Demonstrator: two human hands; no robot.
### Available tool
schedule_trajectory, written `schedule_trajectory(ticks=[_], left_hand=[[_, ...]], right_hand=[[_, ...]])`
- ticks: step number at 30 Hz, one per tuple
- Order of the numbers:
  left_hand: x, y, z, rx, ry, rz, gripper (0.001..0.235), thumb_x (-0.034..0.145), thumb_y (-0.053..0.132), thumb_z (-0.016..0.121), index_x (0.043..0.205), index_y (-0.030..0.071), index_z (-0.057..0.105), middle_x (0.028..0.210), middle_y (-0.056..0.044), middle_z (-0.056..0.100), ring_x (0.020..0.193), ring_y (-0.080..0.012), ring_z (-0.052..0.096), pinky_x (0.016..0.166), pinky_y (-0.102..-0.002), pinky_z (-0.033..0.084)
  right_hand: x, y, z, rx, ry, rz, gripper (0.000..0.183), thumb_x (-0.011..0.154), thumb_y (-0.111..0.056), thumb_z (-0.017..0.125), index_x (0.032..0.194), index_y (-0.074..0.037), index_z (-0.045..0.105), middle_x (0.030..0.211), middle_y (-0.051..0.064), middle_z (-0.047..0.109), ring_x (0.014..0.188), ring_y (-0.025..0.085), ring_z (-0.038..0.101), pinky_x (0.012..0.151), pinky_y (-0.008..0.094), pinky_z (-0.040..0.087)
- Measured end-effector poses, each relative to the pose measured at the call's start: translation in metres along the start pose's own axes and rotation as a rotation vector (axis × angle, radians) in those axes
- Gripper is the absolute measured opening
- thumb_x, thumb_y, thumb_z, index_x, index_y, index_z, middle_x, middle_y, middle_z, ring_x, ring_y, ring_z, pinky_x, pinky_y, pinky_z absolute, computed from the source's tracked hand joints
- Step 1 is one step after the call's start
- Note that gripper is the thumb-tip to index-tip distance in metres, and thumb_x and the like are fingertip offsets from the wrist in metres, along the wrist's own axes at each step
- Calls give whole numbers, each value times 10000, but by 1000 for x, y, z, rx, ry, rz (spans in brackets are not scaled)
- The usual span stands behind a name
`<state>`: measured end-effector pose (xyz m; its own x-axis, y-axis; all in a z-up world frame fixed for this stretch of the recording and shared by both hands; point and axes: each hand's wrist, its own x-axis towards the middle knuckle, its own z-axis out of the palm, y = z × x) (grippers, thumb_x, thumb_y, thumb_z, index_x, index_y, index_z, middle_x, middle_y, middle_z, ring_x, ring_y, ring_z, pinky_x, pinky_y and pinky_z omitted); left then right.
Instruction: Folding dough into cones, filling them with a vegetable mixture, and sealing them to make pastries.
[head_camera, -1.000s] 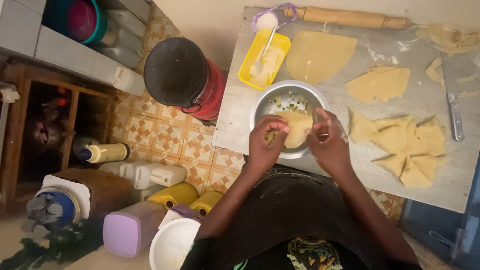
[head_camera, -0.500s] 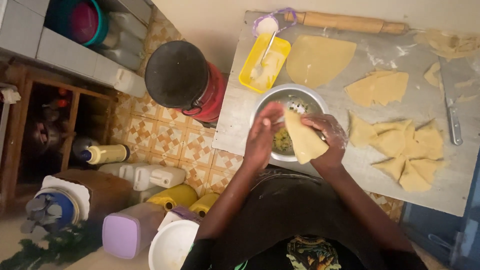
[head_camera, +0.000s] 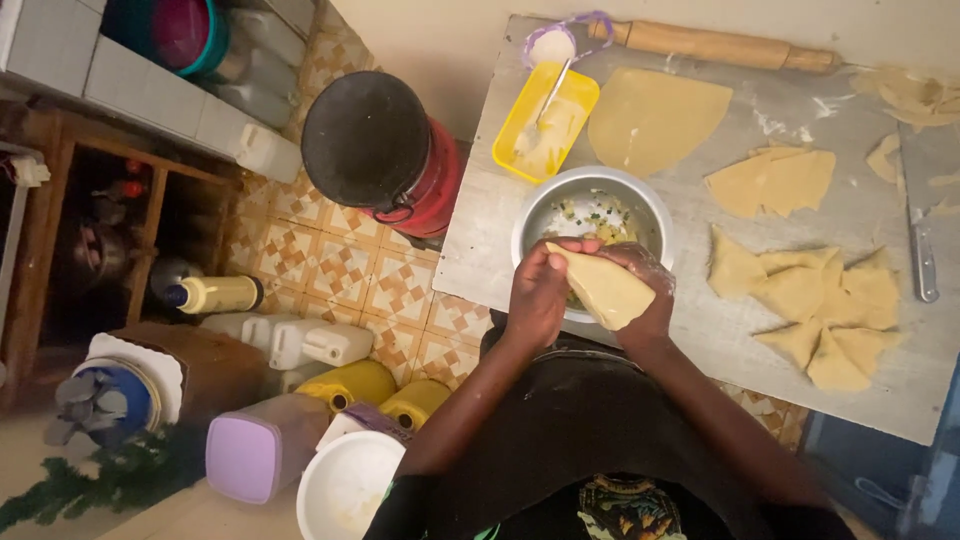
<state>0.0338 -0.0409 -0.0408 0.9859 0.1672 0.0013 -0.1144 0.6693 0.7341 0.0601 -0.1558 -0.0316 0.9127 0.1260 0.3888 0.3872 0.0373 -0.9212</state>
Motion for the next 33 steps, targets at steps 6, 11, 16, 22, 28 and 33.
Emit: schedule_trajectory(ticks=[6,11,16,22,28,33], left_hand=[[-11,25,23,225,112,60,241,899,181,566,994,-40,555,1003,-192,630,975,-196,604,890,-293,459],[-9,26,20,51,336,-69,270,956,270,422,991,23,525,957,-152,635,900,-229,627,848,-352,482],[-14,14,-38,-449,474,-293,238,922,364,479,1002,161,576,919,-27,678,802,-166,663,680,-325,550],[-30,-21,-141,-792,676,-299,252,880,304,525,971,89,623,997,-142,661,866,-262,648,815,-376,518],[-28,-9,-109,-914,669,-288,314,926,226,446,1108,5,576,1146,-190,590,941,-275,630,831,-333,516],[-26,-40,-133,-803,532,-339,253,888,276,532,989,63,623,1183,-179,567,1077,-322,567,995,-454,410]], right_hand=[[-7,-9,2,294,32,340,212,850,-137,515,890,65,567,894,180,593,845,242,579,802,340,435],[-11,-8,1,-80,-44,264,162,802,-110,616,881,31,616,819,165,618,764,274,605,720,365,454],[7,-21,-9,-289,-117,204,88,800,-123,702,887,-108,693,800,66,667,724,213,633,679,319,497],[17,-5,-53,-833,-89,-93,109,815,-80,738,908,-67,683,747,91,594,684,268,593,658,370,492],[13,-29,-49,-1217,-527,431,380,817,-261,610,1118,-29,624,929,197,589,906,387,586,769,462,498],[0,5,-53,-1195,-638,542,312,869,-274,541,997,-13,656,838,209,640,859,403,621,768,481,482]])
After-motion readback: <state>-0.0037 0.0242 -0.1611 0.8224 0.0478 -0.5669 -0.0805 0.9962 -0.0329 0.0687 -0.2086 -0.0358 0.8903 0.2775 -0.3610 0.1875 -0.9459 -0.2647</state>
